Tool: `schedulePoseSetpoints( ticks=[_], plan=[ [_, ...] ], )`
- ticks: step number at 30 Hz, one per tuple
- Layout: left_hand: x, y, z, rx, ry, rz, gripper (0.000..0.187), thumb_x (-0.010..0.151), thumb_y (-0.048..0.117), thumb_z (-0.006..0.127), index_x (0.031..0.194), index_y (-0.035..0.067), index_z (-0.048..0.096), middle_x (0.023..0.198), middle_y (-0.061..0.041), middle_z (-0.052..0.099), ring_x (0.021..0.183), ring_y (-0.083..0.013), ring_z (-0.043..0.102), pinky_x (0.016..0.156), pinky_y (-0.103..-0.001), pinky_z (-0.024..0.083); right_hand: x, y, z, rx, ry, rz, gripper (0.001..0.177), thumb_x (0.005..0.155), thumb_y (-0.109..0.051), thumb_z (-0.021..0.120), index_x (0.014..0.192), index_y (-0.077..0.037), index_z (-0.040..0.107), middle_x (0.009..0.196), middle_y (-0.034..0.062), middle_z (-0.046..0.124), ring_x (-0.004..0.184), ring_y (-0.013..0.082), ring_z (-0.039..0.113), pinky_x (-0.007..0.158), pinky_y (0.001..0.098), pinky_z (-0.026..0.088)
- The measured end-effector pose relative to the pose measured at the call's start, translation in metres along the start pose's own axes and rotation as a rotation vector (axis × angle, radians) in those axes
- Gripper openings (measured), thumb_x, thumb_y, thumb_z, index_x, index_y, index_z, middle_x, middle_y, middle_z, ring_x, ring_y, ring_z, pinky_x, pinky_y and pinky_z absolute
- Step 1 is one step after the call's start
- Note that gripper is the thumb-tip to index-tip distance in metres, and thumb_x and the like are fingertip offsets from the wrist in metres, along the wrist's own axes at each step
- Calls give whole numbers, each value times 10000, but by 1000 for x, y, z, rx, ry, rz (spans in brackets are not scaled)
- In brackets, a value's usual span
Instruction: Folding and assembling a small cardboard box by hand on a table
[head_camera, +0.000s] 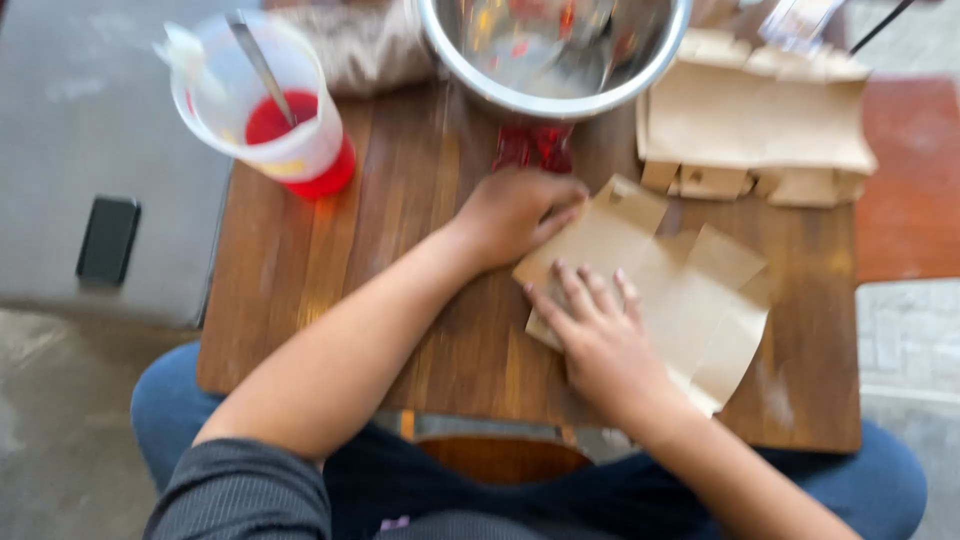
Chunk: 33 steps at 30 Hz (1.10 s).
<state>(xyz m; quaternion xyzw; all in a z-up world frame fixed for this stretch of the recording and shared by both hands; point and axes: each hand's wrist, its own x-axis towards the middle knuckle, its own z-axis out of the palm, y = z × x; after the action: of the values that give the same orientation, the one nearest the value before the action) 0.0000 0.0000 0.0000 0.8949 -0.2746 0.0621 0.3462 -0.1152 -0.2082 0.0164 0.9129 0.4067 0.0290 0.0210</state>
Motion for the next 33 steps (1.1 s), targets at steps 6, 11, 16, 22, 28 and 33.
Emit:
schedulePoseSetpoints(
  ticks=[6, 11, 16, 22, 28, 33],
  plan=[
    [-2, 3, 1, 5, -34, -61, 308, 977, 331, 577, 1200, 188, 732, 1116, 1, 788, 1007, -259, 730, 767, -425, 538, 10, -3, 1, -20, 11, 18, 922, 678, 5, 545, 1549, -276, 435, 1393, 147, 491, 1190, 377, 485, 1109, 576, 341],
    [-3, 0, 4, 10, -42, -75, 325, 982, 345, 560, 1217, 192, 723, 1145, 17, 782, 1042, -243, 723, 794, -423, 534, 13, 4, 14, -56, 38, 1, 823, 748, -37, 531, 1519, -317, 459, 1355, 139, 505, 1133, 379, 512, 1011, 529, 410],
    [-3, 0, 5, 11, -38, -61, 330, 982, 345, 555, 1221, 185, 716, 1174, 22, 775, 1059, -239, 723, 807, -423, 536, 8, 5, 14, -19, 42, -2, 912, 717, -42, 516, 1574, -336, 409, 1406, 116, 481, 1203, 374, 480, 1018, 533, 396],
    [-2, 5, 0, 13, -38, -47, 329, 993, 342, 554, 1209, 161, 722, 1159, -6, 779, 1048, -256, 725, 823, -428, 532, 2, 3, 18, -88, 125, -17, 875, 719, -79, 541, 1562, -288, 431, 1467, 148, 495, 1209, 347, 515, 1044, 513, 392],
    [-2, 11, 0, -22, -31, -93, 298, 1002, 348, 537, 1152, 161, 713, 1004, -14, 793, 902, -271, 730, 746, -435, 512, -6, 7, 24, -68, 37, -13, 871, 637, -40, 636, 1470, -266, 521, 1452, 80, 505, 1224, 291, 517, 1036, 561, 401],
    [-2, 12, -2, -14, -47, -114, 315, 1001, 370, 538, 1174, 167, 705, 1024, -17, 794, 929, -262, 733, 782, -438, 511, 0, 1, 26, -77, 130, 5, 725, 773, -66, 519, 1468, -270, 537, 1291, 77, 530, 1085, 312, 548, 1052, 541, 395]
  ],
)
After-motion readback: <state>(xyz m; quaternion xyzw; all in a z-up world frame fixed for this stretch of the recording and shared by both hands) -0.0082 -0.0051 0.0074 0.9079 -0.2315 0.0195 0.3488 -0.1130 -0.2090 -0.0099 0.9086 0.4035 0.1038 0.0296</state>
